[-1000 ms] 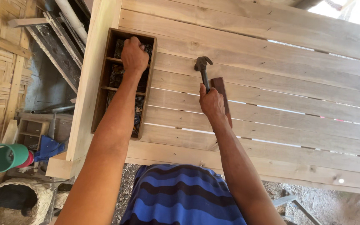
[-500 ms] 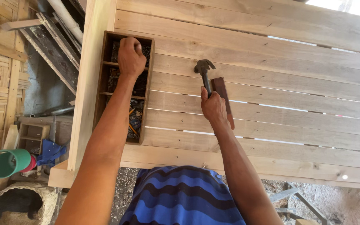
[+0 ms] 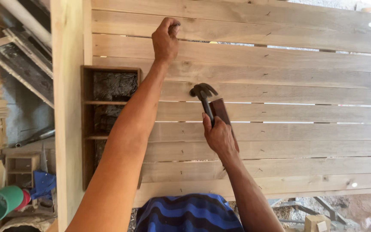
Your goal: The person hammers nails into a wooden plank structure, taking nails one at a time from a compartmentalized nail box on the workbench. They hold a wooden block in one hand while driving nails with the hammer, working across the planks.
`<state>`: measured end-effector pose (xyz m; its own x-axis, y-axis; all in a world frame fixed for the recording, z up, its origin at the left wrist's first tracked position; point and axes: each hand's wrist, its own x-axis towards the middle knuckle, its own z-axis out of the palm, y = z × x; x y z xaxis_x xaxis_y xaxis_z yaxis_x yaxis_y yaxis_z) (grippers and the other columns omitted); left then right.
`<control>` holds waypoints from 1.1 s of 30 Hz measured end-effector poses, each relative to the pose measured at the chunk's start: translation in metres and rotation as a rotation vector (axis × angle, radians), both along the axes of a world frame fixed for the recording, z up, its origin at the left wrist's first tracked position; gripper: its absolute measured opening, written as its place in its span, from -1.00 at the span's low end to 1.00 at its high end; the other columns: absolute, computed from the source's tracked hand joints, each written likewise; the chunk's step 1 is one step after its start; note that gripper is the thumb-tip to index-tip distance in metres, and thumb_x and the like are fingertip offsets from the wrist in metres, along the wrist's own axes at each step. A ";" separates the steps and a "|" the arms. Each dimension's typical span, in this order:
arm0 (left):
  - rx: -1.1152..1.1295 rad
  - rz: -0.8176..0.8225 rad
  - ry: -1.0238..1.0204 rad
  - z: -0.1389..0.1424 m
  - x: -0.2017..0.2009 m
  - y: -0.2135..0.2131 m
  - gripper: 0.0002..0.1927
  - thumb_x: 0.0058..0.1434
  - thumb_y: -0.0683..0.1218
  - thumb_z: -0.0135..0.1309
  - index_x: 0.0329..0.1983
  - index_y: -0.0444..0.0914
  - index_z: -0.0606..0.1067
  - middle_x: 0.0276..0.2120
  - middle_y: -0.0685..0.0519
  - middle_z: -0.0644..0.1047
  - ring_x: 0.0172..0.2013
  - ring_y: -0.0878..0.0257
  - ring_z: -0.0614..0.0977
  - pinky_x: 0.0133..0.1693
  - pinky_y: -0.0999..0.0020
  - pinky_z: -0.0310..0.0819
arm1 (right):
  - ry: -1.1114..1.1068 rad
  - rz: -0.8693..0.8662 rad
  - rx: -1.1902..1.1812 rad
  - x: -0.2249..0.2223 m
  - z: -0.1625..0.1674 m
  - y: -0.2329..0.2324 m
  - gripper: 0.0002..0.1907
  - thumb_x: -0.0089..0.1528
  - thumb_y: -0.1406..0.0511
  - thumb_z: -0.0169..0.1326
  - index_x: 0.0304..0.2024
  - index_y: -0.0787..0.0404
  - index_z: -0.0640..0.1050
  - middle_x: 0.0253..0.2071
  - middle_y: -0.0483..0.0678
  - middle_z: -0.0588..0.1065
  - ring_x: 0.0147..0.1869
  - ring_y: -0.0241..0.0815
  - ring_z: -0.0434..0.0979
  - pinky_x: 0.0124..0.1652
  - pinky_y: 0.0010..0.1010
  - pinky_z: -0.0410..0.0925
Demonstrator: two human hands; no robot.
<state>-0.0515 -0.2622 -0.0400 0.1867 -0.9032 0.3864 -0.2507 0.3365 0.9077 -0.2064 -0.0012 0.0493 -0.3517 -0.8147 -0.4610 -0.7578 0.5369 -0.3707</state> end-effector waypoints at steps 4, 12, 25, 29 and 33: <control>0.104 -0.033 -0.184 -0.019 -0.013 -0.037 -0.93 0.23 -0.25 0.20 -0.26 -0.22 0.59 -0.28 0.07 0.65 -0.22 0.22 0.66 -0.16 0.21 0.54 | -0.073 0.009 -0.031 -0.008 0.000 -0.013 -0.36 0.34 -0.12 -0.06 -0.47 0.31 0.46 -0.50 0.38 0.48 -0.36 0.45 0.51 -0.35 0.12 0.35; 0.054 0.059 -0.342 -0.047 -0.017 -0.048 -0.95 0.17 -0.19 0.24 -0.34 -0.16 0.59 -0.21 0.16 0.64 -0.06 0.16 0.57 -0.04 0.15 0.35 | -0.010 0.106 -0.329 -0.021 0.006 -0.115 -0.41 0.42 -0.07 -0.09 -0.50 0.24 0.43 -0.67 0.13 0.40 -0.65 0.06 0.43 -0.54 -0.09 0.28; 0.051 0.034 -0.408 -0.062 -0.016 -0.050 -0.89 0.14 -0.22 0.21 -0.28 -0.17 0.57 -0.15 0.18 0.62 0.00 0.16 0.54 0.00 0.15 0.30 | -0.058 0.155 -0.435 0.010 -0.011 -0.208 -0.43 0.42 -0.04 -0.03 -0.52 0.22 0.41 -0.73 0.01 0.35 -0.71 -0.13 0.37 -0.64 -0.18 0.20; 0.016 0.054 -0.424 -0.066 -0.016 -0.051 -0.89 0.13 -0.22 0.20 -0.30 -0.16 0.56 -0.14 0.17 0.62 0.02 0.16 0.52 0.01 0.15 0.28 | 0.008 0.205 -0.445 0.013 -0.009 -0.204 -0.41 0.44 -0.04 0.00 -0.52 0.24 0.44 -0.71 0.07 0.37 -0.67 -0.05 0.38 -0.59 -0.15 0.23; 0.050 0.023 -0.428 -0.069 -0.016 -0.052 -0.92 0.20 -0.20 0.22 -0.33 -0.16 0.55 -0.14 0.19 0.61 0.02 0.20 0.52 0.03 0.18 0.28 | -0.049 0.171 -0.635 0.005 0.011 -0.190 -0.44 0.46 0.01 -0.01 -0.46 0.28 0.43 -0.67 0.08 0.36 -0.65 -0.02 0.38 -0.56 -0.13 0.23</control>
<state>-0.0677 -0.3140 -0.1091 0.0392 -0.9202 0.3895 -0.6148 0.2851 0.7354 -0.2010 -0.1914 0.0599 -0.1835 -0.9763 0.1151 -0.7874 0.0758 -0.6118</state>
